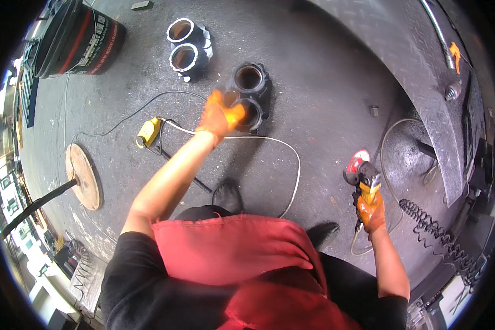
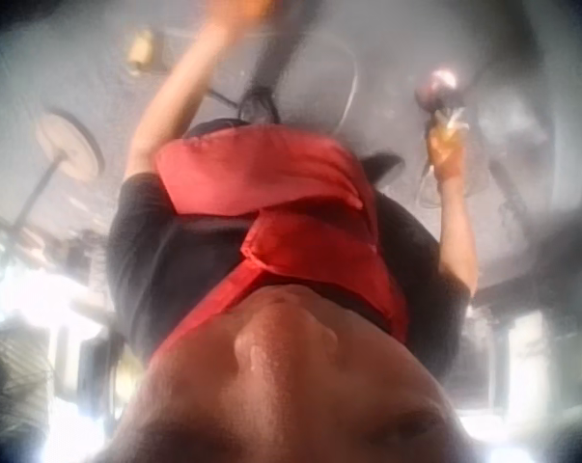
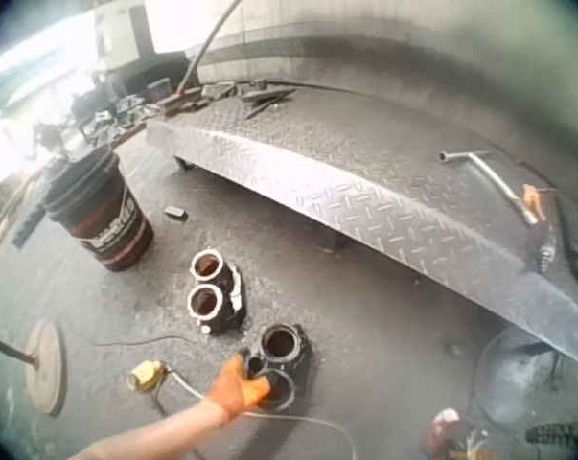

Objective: The person uses a handheld grinder to smooth the edges of circular metal pipes attached to a base, then uses a pneumatic die grinder to refine the internal and external surfaces of the metal component.

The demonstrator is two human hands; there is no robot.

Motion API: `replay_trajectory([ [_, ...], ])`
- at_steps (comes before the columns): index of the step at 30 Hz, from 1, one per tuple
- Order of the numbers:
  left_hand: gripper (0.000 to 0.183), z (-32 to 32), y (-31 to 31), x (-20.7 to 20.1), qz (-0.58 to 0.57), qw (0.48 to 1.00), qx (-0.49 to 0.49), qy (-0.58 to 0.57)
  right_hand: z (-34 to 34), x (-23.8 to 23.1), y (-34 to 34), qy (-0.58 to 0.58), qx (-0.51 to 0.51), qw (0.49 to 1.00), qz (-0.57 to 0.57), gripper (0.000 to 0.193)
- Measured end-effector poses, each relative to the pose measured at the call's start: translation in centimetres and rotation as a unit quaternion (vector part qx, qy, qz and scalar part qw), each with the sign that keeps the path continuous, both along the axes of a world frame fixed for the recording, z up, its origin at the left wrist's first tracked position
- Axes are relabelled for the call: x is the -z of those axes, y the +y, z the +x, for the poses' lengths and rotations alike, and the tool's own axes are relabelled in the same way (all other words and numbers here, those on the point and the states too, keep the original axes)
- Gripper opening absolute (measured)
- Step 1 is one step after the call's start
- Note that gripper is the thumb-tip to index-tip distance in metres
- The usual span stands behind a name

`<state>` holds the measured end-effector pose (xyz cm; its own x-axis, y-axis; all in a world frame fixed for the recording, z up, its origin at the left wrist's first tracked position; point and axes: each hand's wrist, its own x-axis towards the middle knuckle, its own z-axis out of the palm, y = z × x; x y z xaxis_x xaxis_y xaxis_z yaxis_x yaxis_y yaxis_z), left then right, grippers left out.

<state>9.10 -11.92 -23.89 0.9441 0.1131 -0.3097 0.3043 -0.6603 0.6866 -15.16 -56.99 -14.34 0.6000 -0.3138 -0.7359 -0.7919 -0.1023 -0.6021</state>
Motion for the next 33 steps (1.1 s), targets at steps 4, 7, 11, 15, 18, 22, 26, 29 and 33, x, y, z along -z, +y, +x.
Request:
replay_trajectory([
  [4, 0.066, -1.7, -1.2, 2.5, -0.033, 0.995, -0.085, 0.029, 1.2, 0.9, 0.2, -0.048, 0.007, 0.998, 0.048, 0.040],
  [7, 0.055, -1.0, -2.5, 0.1, 0.017, 0.999, 0.025, 0.040, 0.4, 0.2, 0.4, -0.039, 0.015, 0.999, 0.032, 0.043],
  [11, 0.047, 2.8, -3.5, 0.8, 0.032, 0.968, 0.246, -0.022, 0.2, -0.1, 0.0, -0.050, 0.011, 0.997, 0.049, 0.047],
  [15, 0.053, 8.3, -6.1, 3.0, 0.008, 0.918, 0.396, 0.025, 1.8, -1.0, 0.2, -0.051, -0.032, 0.998, -0.033, 0.044],
  [18, 0.058, 9.9, -6.7, 2.6, -0.131, 0.884, 0.443, 0.070, 3.5, -1.8, 0.0, -0.025, -0.076, 0.994, -0.081, 0.044],
  [22, 0.099, 6.3, -5.6, 3.0, -0.322, 0.880, 0.349, -0.020, 5.8, 0.4, -1.0, -0.076, -0.145, 0.972, -0.170, 0.040],
  [26, 0.096, -0.9, -4.9, 4.6, -0.051, 0.917, 0.306, -0.251, 14.2, -2.7, 1.7, -0.026, -0.281, 0.918, -0.279, 0.049],
  [29, 0.092, -1.3, -4.9, 6.9, -0.089, 0.939, 0.258, -0.207, 18.7, -3.5, 4.5, -0.026, -0.328, 0.902, -0.279, 0.049],
  [33, 0.094, -0.3, -4.8, 9.6, -0.092, 0.943, 0.292, -0.131, 22.6, -3.1, 7.0, -0.039, -0.367, 0.892, -0.262, 0.049],
])
